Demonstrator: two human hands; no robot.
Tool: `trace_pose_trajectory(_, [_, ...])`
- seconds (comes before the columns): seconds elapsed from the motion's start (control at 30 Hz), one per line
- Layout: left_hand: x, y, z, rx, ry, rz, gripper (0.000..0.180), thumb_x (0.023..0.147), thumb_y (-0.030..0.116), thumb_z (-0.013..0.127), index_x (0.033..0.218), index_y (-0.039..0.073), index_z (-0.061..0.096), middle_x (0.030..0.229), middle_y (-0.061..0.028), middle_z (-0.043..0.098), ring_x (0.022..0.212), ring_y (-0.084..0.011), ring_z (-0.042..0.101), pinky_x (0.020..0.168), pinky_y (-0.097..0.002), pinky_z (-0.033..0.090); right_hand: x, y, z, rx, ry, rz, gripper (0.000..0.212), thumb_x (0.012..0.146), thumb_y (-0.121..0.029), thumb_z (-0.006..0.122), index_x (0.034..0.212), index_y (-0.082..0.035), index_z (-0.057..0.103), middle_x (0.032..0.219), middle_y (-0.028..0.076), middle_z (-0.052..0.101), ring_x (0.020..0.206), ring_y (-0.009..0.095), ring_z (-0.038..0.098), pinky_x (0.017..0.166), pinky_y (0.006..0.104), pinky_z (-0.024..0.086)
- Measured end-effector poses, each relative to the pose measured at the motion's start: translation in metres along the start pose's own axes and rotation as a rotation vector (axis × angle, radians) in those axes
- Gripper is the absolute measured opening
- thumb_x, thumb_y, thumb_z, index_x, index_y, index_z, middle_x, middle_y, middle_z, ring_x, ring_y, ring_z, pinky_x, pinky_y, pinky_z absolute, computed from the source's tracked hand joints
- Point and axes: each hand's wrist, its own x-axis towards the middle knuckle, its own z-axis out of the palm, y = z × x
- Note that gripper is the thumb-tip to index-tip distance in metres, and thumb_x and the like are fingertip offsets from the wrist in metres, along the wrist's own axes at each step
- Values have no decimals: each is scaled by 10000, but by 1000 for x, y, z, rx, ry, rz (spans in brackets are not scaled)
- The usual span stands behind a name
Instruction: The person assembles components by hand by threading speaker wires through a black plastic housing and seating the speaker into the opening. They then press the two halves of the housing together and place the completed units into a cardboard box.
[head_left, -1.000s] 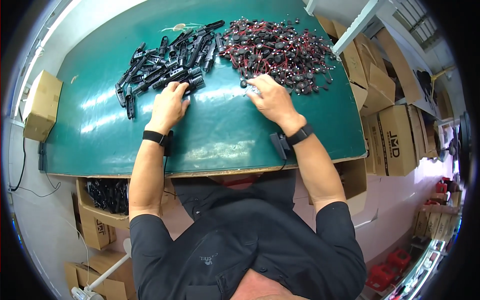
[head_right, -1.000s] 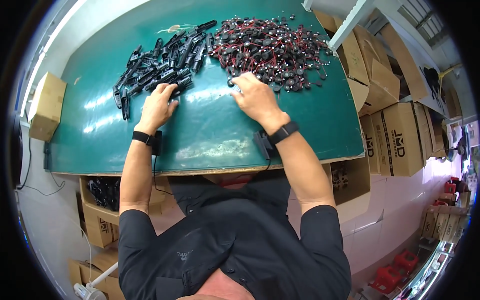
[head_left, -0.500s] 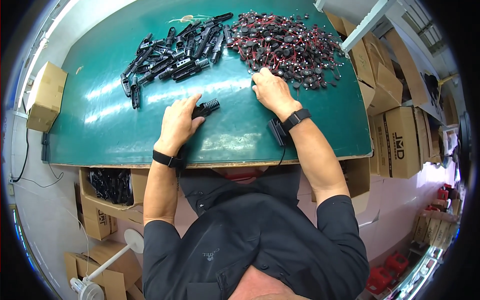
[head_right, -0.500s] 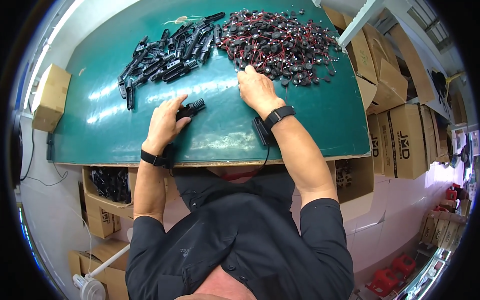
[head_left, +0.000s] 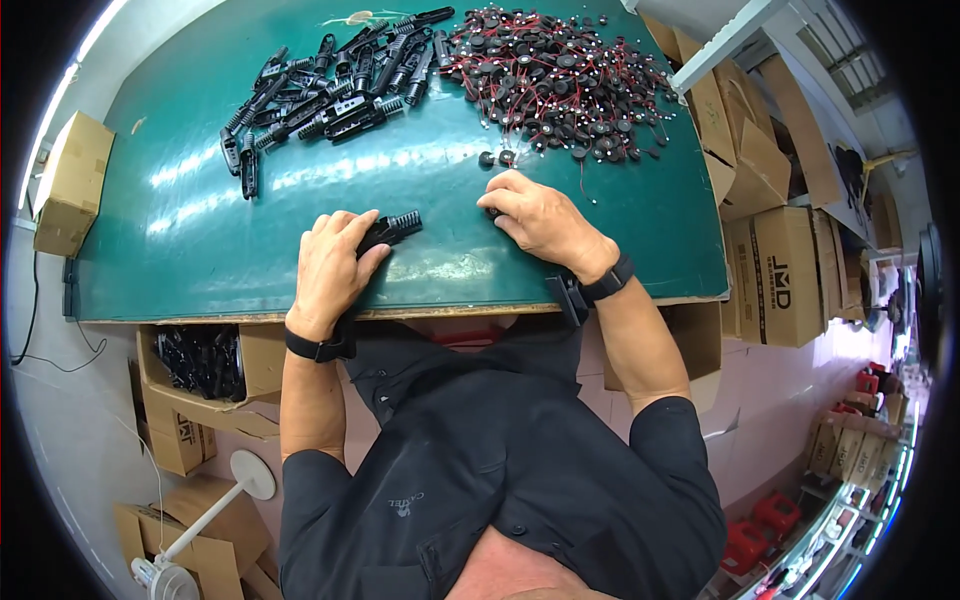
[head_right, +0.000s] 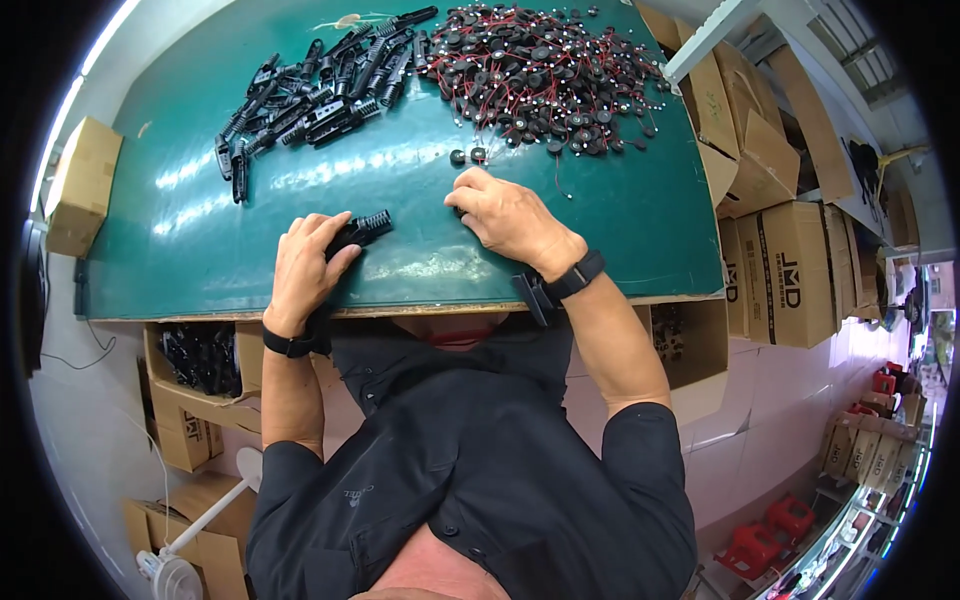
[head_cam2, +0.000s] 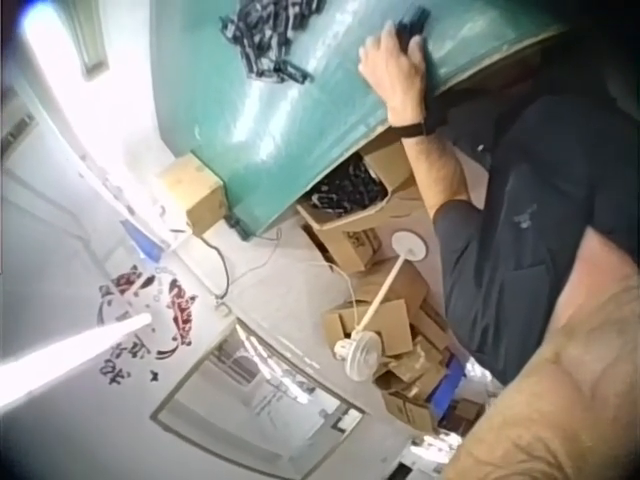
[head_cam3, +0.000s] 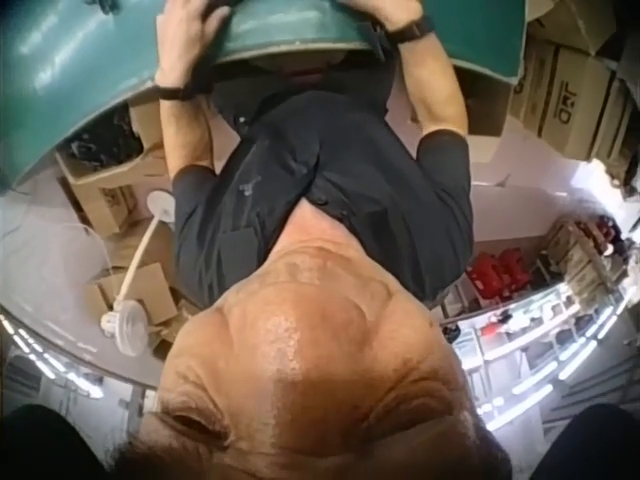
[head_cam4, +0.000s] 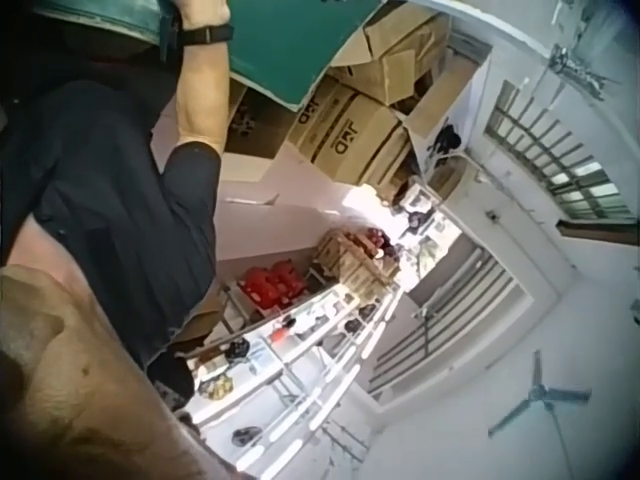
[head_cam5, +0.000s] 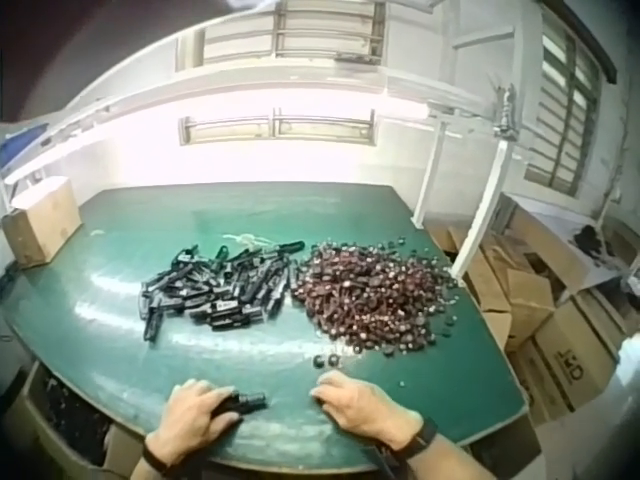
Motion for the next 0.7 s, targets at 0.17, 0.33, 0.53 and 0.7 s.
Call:
trace_pose_trajectory(0.17, [-4, 1, 4, 13, 34, 10, 460, 862, 213, 840, 1292, 77, 745, 1143, -77, 713, 1051, -305, 635, 891, -417, 474, -6, -5, 3, -107, 4, 156, 270, 884, -72, 800, 1143, -66, 724, 1158, 103, 651, 962, 342, 700, 834, 430, 585])
trace_pose_trajectory(0.33, [-8, -2, 6, -12, 39, -7, 456, 860, 208, 840, 1286, 75, 747, 1144, -78, 710, 1055, -307, 633, 900, -418, 476, -2, -14, -2, 5, 75, 94, 282, 885, -51, 806, 1156, -68, 730, 1155, 91, 648, 944, 298, 704, 810, 404, 582])
trace_pose_trajectory(0.53, [-10, -1, 6, -49, 38, -21, 439, 845, 198, 845, 1260, 86, 756, 1133, -80, 708, 1054, -310, 636, 903, -423, 482, -4, -31, -15, 461, 103, 76, 325, 891, 12, 786, 1202, -67, 728, 1157, 78, 642, 941, 227, 688, 794, 350, 568])
trace_pose_trajectory(0.7, [-7, 1, 7, -65, 42, -20, 424, 839, 192, 847, 1242, 94, 760, 1125, -81, 708, 1049, -310, 638, 899, -423, 486, -8, -24, 8, 411, 31, -72, 341, 874, 22, 790, 1198, -56, 720, 1200, 89, 644, 954, 254, 705, 809, 355, 580])
